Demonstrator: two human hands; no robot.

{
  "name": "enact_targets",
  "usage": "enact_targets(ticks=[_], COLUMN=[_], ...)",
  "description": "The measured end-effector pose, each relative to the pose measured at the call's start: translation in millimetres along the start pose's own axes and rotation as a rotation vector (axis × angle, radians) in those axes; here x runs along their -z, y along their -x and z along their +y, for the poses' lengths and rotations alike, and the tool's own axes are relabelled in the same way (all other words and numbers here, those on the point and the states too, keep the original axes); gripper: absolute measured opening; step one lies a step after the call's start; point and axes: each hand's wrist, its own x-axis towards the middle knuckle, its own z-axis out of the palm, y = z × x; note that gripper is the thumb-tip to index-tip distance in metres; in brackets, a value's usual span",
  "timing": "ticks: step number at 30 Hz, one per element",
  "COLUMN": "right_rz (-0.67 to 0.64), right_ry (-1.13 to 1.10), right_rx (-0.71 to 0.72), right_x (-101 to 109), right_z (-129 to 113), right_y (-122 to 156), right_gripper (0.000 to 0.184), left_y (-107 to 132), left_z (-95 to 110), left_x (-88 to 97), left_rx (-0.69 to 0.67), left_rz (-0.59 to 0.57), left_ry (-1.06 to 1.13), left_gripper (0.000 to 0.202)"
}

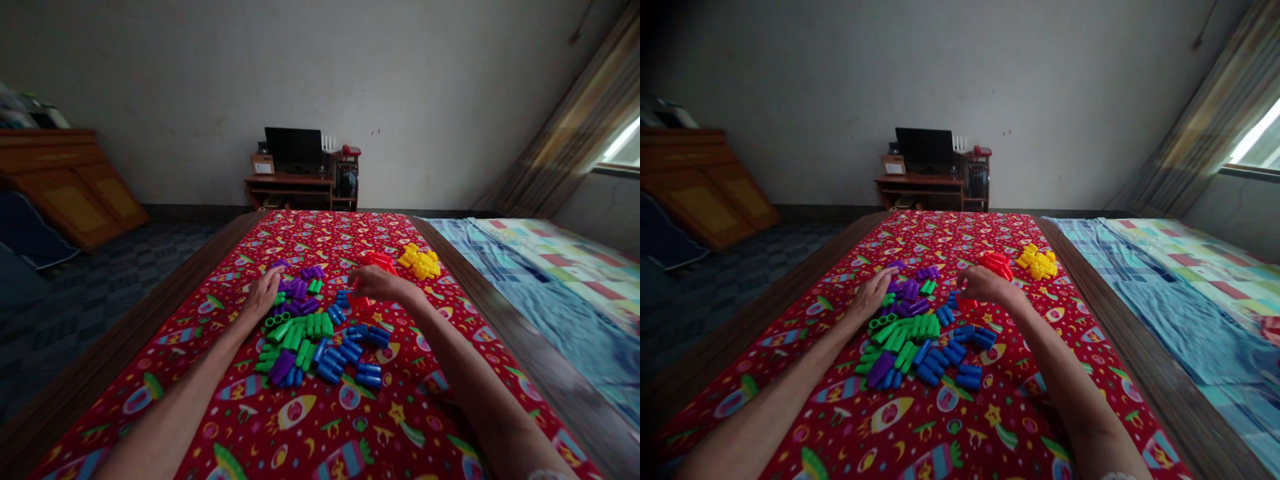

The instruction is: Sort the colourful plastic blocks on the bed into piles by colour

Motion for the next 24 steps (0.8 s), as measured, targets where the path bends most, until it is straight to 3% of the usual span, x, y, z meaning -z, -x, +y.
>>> enact_targets(ticks=[5,7,12,17,20,24], right_rz=[0.485,0.576,0.573,0.632,0.571,0.451], right_ry=[-0.076,-0.008,0.18,0.31,0.236,0.009], right_rx=[-0.167,-0.239,-0.396,-0.341,-0.254,-0.053], right_x=[-1.0,-12.7,-35.3,-25.5,-23.1,-48.3], right_z=[34.9,43.9,54.0,50.7,38.3,11.6], right_y=[-17.5,-26.2,-35.0,-28.1,-28.0,-35.9], right_gripper=[0.022,0.022,0.026,0.031,0.032,0.033], left_y=[2.6,2.6,3.1,-3.0,-19.3,-49.9], left_z=[2.4,2.3,-1.5,-17.8,-29.6,-29.6], left_x=[2.2,1.7,-1.2,-4.3,-5.4,-11.8], left_rx=[0.073,0.069,0.023,-0.028,-0.009,0.033], left_rz=[0.029,0.032,0.06,0.226,0.29,0.027], left_ry=[0.058,0.065,0.117,0.06,0.002,-0.028], left_gripper=[0.048,0.046,0.043,0.043,0.045,0.052])
